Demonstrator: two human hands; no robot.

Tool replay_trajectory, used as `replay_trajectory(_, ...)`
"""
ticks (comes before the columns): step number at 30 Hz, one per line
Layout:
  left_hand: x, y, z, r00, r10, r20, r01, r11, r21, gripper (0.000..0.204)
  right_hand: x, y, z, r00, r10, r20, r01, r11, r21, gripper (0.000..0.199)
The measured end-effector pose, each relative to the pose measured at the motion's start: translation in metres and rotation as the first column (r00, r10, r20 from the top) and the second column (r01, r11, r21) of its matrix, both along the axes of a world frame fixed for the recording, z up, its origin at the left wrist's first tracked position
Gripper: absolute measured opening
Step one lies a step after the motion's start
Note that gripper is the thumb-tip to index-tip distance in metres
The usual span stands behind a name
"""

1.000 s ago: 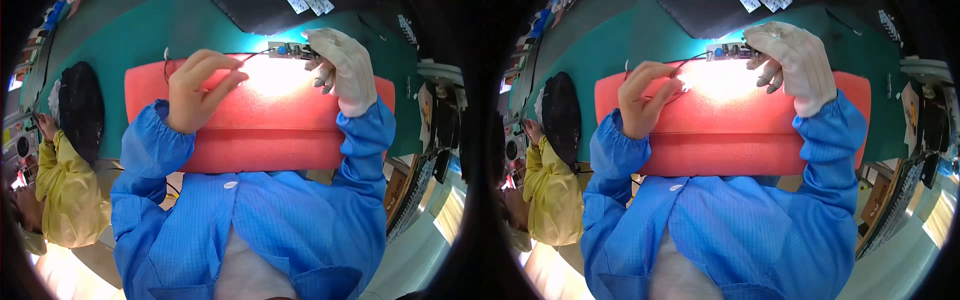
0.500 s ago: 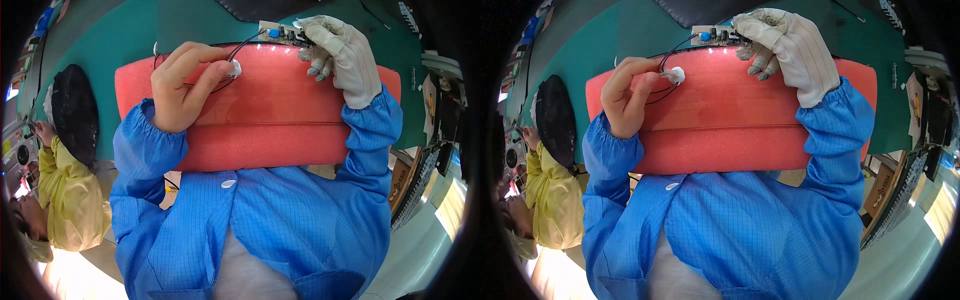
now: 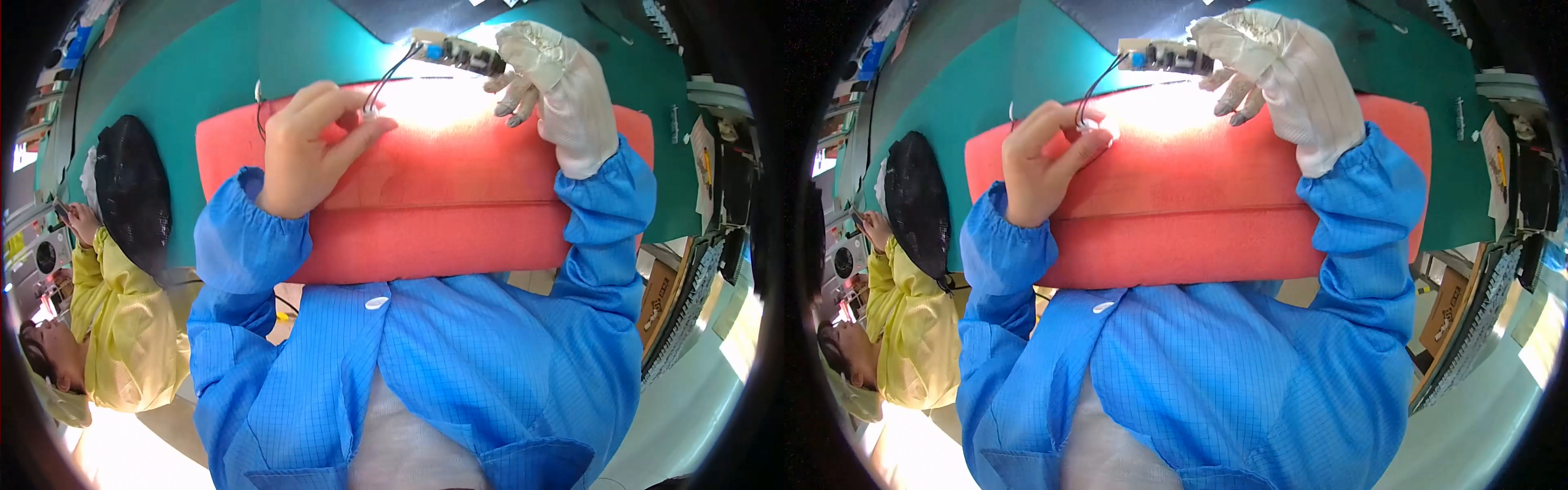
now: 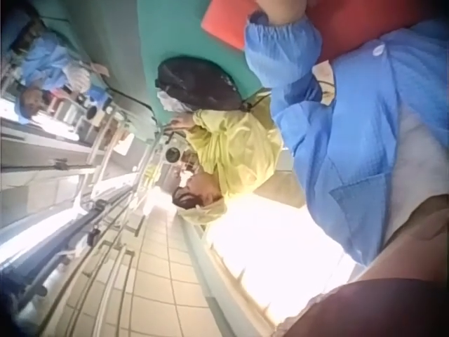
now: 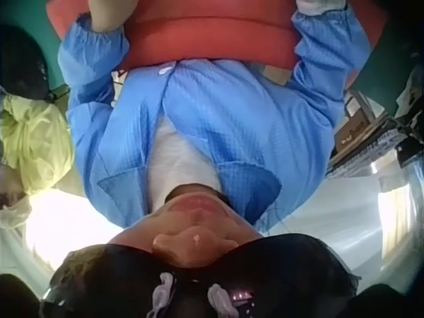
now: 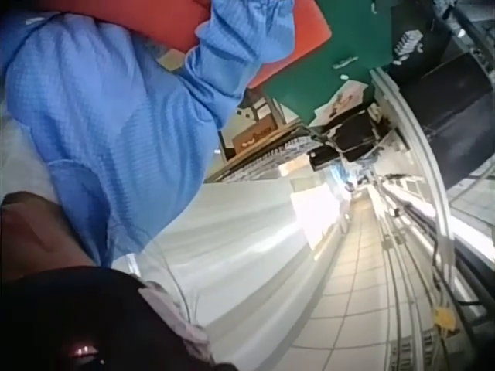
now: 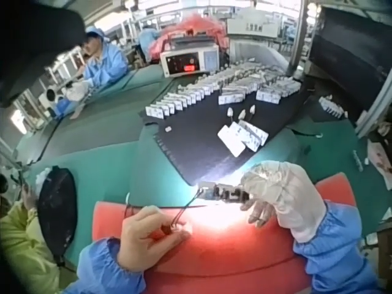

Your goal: Testing the functionality of printed circuit boards by connecting them to a testing jig and observing the light output.

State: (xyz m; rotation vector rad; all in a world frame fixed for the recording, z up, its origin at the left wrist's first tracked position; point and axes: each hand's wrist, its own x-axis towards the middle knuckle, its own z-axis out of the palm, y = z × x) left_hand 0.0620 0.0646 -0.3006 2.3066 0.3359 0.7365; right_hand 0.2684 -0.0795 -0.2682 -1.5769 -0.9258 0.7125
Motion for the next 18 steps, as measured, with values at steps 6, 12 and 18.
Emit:
replay_trajectory(6,0.0,0.001,0.008,0.988,0.09,0.123,-0.04,0.932,-0.361,0.009,0.037,0.017,-0.01,0.669,-0.39,0.632,0.376,0.912,0.165,0.023)
replay_trajectory(12,0.009,0.105,-0.001,0.807,0.509,0.3,-0.183,0.699,-0.691,0.02,0.064,0.031,-0.036,0.363,-0.301,0.882,0.431,0.893,0.128,0.031)
replay_trajectory(18,0.003,0.078,0.002,0.796,0.532,0.289,-0.146,0.632,-0.761,0.021,0.051,0.015,-0.014,0.681,-0.475,0.557,0.452,0.872,0.19,0.018)
